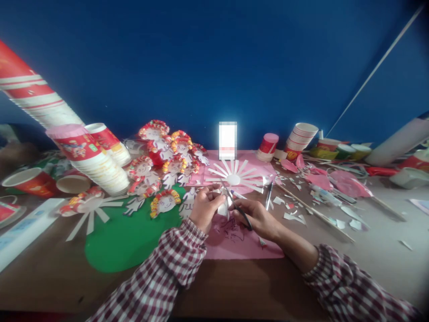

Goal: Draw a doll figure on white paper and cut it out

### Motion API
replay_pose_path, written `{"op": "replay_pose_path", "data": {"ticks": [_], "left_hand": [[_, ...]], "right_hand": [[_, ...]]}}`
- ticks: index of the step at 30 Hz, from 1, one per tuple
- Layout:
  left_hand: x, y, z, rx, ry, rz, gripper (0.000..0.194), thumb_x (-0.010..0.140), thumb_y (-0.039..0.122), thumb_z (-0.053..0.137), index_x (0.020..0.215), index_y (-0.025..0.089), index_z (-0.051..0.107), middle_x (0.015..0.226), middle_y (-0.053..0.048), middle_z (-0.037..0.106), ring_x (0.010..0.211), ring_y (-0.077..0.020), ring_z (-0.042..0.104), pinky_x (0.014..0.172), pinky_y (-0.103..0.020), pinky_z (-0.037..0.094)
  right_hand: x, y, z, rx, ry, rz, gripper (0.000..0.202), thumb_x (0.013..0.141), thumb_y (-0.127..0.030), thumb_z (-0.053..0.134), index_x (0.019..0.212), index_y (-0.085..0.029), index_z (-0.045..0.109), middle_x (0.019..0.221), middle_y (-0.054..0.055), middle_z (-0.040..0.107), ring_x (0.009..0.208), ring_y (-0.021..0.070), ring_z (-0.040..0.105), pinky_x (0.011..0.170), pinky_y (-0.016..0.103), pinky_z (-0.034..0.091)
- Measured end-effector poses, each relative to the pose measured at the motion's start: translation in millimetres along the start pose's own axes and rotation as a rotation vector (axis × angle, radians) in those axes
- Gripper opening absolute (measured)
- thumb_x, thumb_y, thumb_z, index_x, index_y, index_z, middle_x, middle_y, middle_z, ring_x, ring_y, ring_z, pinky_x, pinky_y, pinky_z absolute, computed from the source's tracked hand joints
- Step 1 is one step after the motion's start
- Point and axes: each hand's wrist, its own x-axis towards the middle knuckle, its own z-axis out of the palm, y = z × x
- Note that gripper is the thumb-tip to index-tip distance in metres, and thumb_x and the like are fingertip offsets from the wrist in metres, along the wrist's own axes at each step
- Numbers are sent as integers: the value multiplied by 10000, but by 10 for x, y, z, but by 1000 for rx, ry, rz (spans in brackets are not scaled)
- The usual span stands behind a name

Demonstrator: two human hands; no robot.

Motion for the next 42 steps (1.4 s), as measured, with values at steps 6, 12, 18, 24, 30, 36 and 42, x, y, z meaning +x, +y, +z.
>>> {"op": "replay_pose_path", "data": {"ticks": [6, 12, 18, 24, 30, 36, 42], "left_hand": [[14, 0, -14, 9, -3, 11, 470, 594, 222, 742, 1019, 158, 551, 646, 50, 587, 576, -91, 558, 516, -191, 399], [24, 2, -29, 13, -19, 31, 473, 606, 214, 736, 1031, 145, 542, 625, 65, 560, 534, -72, 525, 502, -190, 385], [19, 69, -47, 63, -51, 19, 486, 591, 221, 743, 1022, 142, 532, 611, 62, 577, 518, -80, 533, 504, -197, 387], [45, 86, -88, 70, -101, -3, 501, 585, 235, 758, 1022, 144, 530, 674, 16, 635, 585, -123, 595, 542, -225, 422], [47, 92, -98, 75, -109, 1, 490, 584, 226, 751, 1013, 139, 530, 662, 17, 629, 585, -123, 594, 559, -232, 428], [50, 101, -110, 127, -120, 4, 477, 605, 229, 740, 1022, 139, 526, 649, 28, 608, 558, -106, 564, 546, -228, 419], [57, 82, -127, 133, -177, -13, 480, 608, 239, 748, 1022, 147, 522, 713, -5, 638, 636, -141, 604, 593, -258, 446]], "right_hand": [[-5, 3, -28, -1, -15, -1, 380, 805, -503, 609, 905, -137, 594, 576, -38, 489, 494, 84, 438, 481, 215, 358], [-7, -17, -27, -4, -14, 3, 383, 805, -499, 610, 904, -129, 605, 568, -39, 482, 494, 85, 435, 484, 217, 364], [-9, -18, -38, -23, -14, 9, 359, 810, -477, 611, 917, -134, 612, 582, -30, 507, 509, 90, 449, 497, 217, 374], [-20, -2, -73, -66, -22, 9, 359, 816, -474, 605, 939, -137, 615, 578, -22, 521, 514, 94, 460, 492, 210, 372], [-23, 2, -71, -80, -27, 19, 344, 825, -465, 599, 933, -138, 615, 570, -24, 517, 515, 96, 461, 497, 213, 366], [-23, 42, -62, -105, -20, 6, 329, 830, -455, 598, 942, -146, 617, 581, -23, 516, 522, 91, 436, 500, 211, 357], [-19, 51, -87, -162, -28, -10, 332, 832, -448, 599, 962, -144, 625, 610, -17, 523, 539, 89, 415, 506, 210, 343]]}}
